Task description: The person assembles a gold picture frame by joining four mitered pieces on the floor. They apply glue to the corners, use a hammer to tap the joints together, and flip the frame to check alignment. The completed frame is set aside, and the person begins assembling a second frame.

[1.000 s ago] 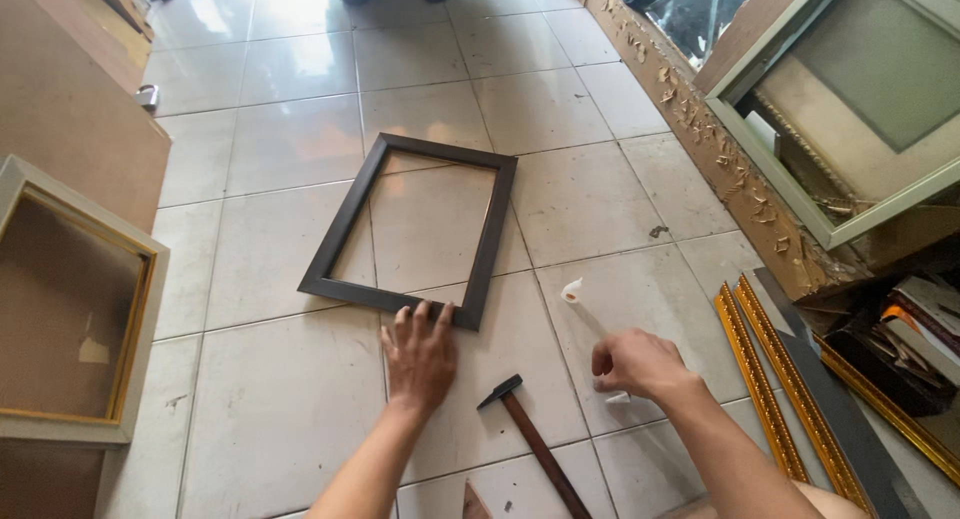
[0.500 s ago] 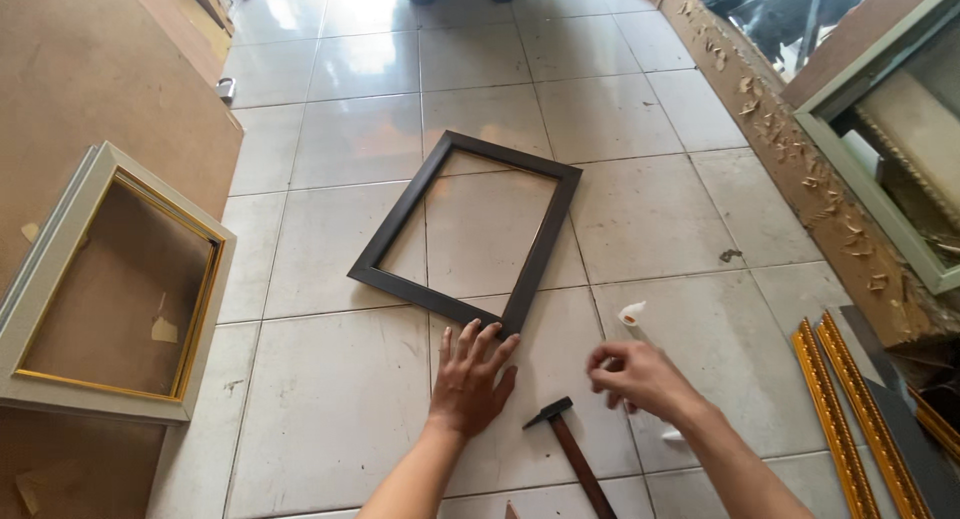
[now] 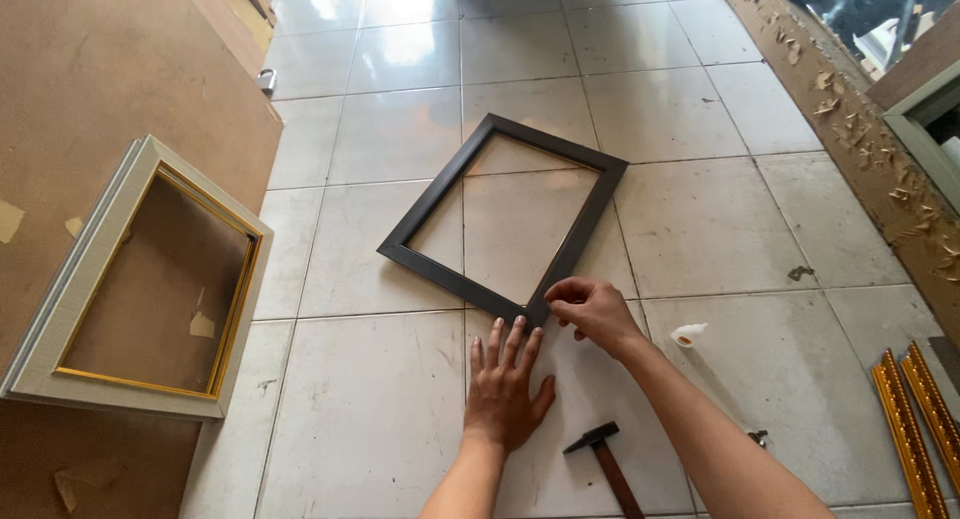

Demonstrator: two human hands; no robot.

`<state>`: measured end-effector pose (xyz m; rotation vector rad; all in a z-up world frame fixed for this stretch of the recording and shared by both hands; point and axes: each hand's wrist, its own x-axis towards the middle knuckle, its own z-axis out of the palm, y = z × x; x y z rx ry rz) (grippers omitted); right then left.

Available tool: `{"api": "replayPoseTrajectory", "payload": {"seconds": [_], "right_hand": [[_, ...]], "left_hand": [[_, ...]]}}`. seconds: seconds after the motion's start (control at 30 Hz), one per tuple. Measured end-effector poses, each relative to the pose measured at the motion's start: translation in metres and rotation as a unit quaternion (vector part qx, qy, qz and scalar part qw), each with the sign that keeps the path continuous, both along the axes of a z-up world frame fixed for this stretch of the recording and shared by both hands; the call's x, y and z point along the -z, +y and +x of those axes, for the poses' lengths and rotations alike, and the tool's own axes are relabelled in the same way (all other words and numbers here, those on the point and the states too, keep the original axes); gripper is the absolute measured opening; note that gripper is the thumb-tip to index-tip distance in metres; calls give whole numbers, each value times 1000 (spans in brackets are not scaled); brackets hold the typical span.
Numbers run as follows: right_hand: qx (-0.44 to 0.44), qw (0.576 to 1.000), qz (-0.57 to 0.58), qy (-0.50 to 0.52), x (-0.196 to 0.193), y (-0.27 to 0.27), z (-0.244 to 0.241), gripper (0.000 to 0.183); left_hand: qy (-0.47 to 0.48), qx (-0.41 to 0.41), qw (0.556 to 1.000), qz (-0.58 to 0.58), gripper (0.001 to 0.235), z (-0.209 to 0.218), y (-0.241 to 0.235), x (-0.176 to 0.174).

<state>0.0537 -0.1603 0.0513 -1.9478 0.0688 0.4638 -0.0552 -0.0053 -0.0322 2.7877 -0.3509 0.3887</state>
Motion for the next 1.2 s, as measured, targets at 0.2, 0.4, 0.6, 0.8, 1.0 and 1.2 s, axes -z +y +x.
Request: {"api": "replayPoseTrajectory", "payload": {"seconds": [0.2,0.4,0.6,0.8,1.0,1.2], "right_hand": [[-235,902,-80,-354,71,-7,25,24],[-265,835,-163,-453,80,-14,20,49],[-249,843,-202,-432,77,-11,25,71],[-247,834,-219,-441,76,-8,25,70],[-251,859,-208,-396,74,-8,26,73],[-164,861,-191,-443,65,-14,19,71]], "left_hand": [[-26,15,999,-39,64,1,0,3],[-30,11,999,-28,62,0,1,2],[-27,10,999,-42,64,0,0,-3],[-38,9,998,-40,62,-1,0,-2],[-52,3,998,-42,64,2,-2,-1],[-38,9,998,-48,60,0,0,-3]]}}
